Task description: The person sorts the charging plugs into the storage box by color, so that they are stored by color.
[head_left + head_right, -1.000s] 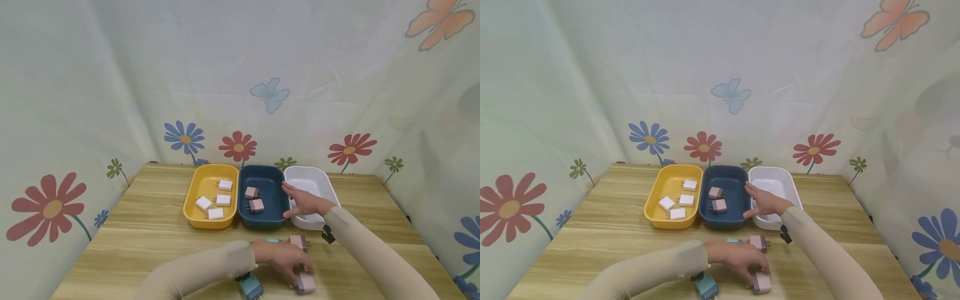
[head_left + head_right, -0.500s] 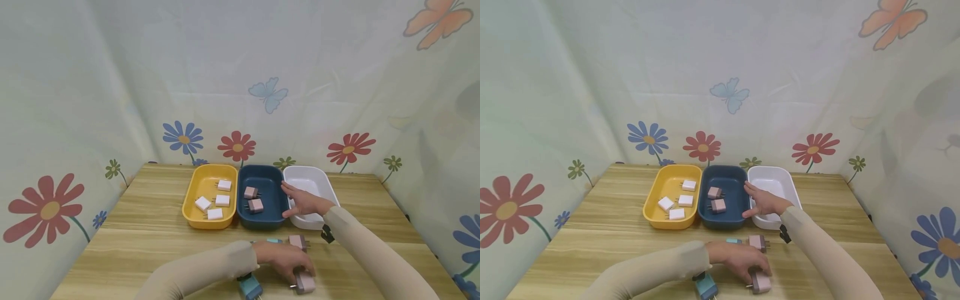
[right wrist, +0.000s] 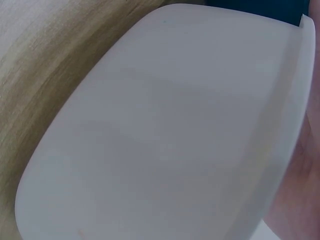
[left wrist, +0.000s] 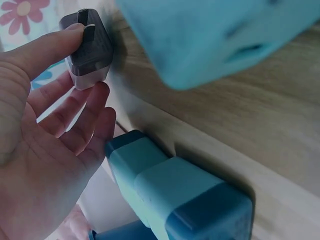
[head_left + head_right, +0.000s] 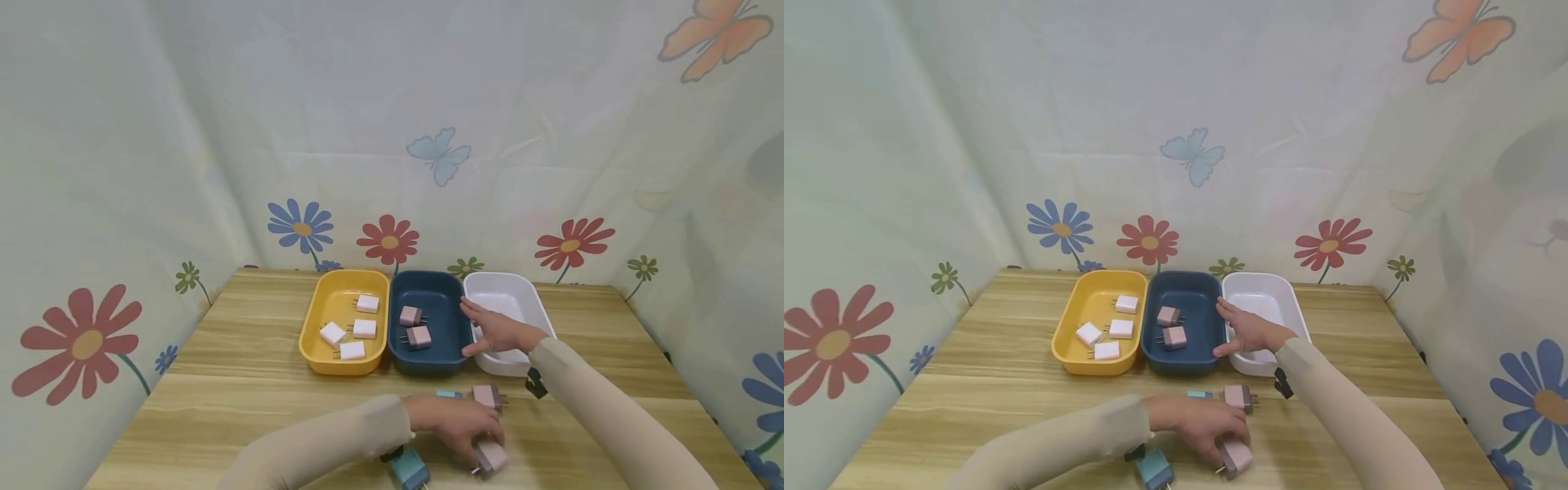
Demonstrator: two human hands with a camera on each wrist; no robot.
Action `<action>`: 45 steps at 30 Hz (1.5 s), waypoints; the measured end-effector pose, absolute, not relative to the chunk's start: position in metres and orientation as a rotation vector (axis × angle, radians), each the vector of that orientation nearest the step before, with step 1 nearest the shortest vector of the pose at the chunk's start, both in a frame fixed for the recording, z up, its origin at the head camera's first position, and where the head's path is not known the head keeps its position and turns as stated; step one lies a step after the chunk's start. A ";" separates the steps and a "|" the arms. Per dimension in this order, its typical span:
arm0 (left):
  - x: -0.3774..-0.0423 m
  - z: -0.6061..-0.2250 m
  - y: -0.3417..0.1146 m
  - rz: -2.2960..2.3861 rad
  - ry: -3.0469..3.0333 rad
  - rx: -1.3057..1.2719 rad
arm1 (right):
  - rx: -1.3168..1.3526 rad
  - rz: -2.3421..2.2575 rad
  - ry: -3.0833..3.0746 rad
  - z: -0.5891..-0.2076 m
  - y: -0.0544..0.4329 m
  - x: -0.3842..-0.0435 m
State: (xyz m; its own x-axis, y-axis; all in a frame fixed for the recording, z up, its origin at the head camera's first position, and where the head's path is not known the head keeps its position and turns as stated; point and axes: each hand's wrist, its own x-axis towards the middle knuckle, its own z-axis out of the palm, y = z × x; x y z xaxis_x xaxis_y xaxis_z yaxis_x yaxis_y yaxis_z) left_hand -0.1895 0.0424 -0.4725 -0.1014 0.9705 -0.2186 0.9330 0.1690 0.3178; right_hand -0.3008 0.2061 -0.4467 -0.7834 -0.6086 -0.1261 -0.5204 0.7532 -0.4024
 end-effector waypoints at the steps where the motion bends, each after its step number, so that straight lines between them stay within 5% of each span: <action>1: -0.190 -0.473 0.041 0.155 2.082 1.810 | -0.888 -0.509 2.703 -0.447 0.206 -0.301; 45: -0.218 -0.418 -0.059 0.660 2.319 1.491 | -0.920 -0.507 2.692 -0.446 0.206 -0.301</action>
State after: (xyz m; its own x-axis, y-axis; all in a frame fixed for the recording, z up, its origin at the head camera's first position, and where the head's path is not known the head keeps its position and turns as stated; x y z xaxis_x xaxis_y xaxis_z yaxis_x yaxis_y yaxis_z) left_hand -0.2176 -0.0592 -0.4184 -0.4129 0.9108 -0.0075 0.7704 0.3536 0.5305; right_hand -0.3006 0.2061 -0.4458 -0.7689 -0.6275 -0.1227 -0.5400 0.7400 -0.4011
